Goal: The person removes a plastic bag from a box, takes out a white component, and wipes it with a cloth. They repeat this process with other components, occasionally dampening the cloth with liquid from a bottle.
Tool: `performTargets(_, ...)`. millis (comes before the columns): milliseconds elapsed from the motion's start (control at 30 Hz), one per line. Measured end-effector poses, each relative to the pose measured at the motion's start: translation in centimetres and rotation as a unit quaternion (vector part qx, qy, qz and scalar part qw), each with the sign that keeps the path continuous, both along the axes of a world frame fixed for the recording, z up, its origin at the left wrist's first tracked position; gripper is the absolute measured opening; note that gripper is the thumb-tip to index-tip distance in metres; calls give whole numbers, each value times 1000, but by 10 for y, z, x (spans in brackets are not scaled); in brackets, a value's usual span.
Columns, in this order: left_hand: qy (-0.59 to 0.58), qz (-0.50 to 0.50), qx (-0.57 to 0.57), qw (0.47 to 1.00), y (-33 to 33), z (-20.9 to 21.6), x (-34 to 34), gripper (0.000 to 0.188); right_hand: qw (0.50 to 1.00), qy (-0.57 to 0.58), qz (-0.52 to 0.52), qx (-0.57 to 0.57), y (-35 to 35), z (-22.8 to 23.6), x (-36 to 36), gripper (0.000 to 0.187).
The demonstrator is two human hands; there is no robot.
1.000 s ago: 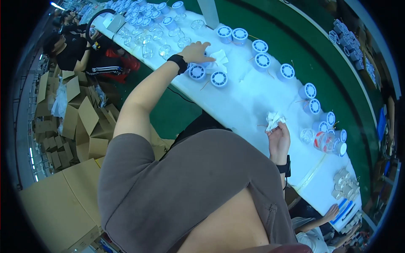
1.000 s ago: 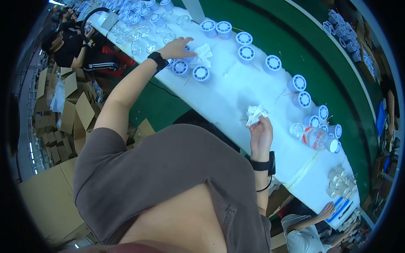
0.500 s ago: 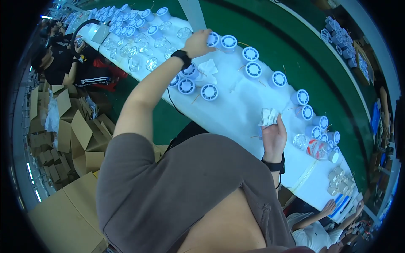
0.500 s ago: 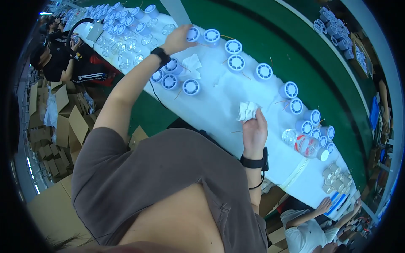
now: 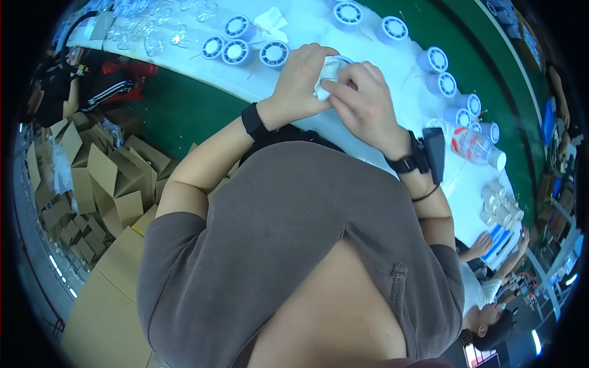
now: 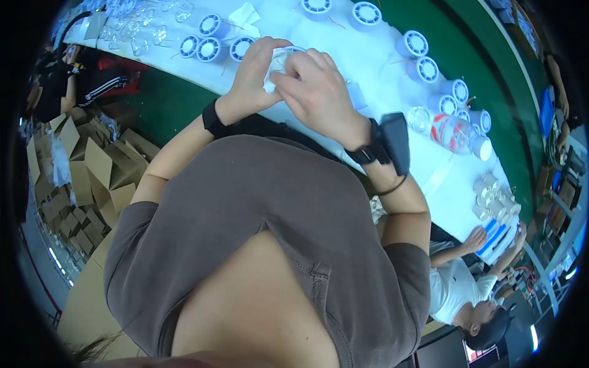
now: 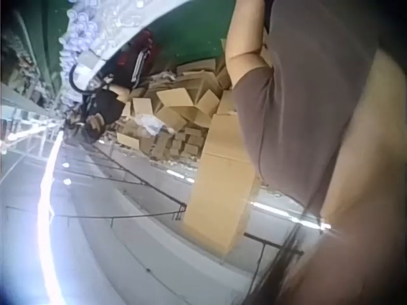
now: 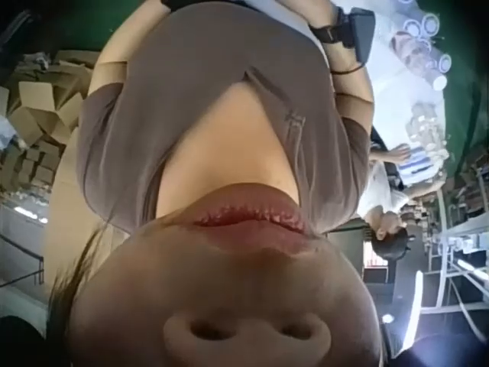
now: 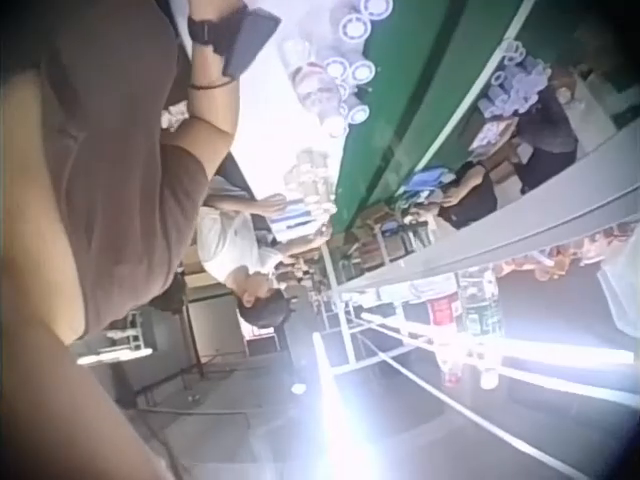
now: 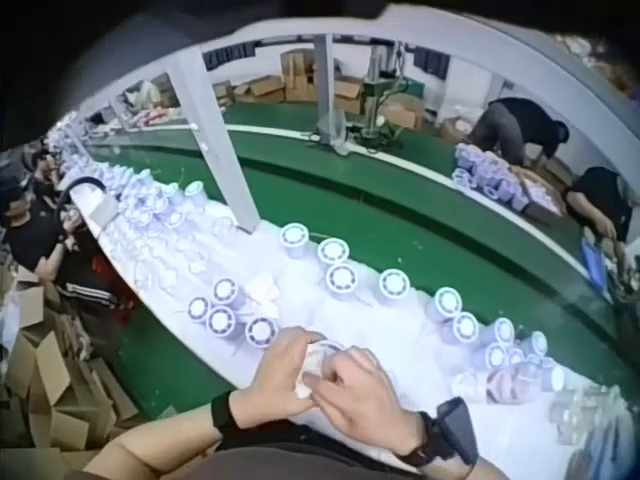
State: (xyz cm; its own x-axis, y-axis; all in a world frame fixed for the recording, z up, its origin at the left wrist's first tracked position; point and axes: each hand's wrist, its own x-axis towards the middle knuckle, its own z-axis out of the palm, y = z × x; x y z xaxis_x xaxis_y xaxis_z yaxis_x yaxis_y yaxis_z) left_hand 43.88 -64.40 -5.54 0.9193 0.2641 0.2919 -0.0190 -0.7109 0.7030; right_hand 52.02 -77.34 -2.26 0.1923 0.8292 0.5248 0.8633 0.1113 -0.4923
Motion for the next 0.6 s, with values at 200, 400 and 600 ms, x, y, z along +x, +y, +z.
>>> performTargets(200, -79, -1, 71, 994, -19, 9, -4, 52, 987, 135, -78, 28, -8, -15, 6, 4)
performTargets(400, -68, -26, 84, 994, -31, 16, -10, 53, 990, 96, -97, 39, -23, -7, 9, 6)
performTargets(600, -54, 11, -139, 989, -32, 17, -6, 42, 720, 681, -100, 89, -47, -24, 47, 7)
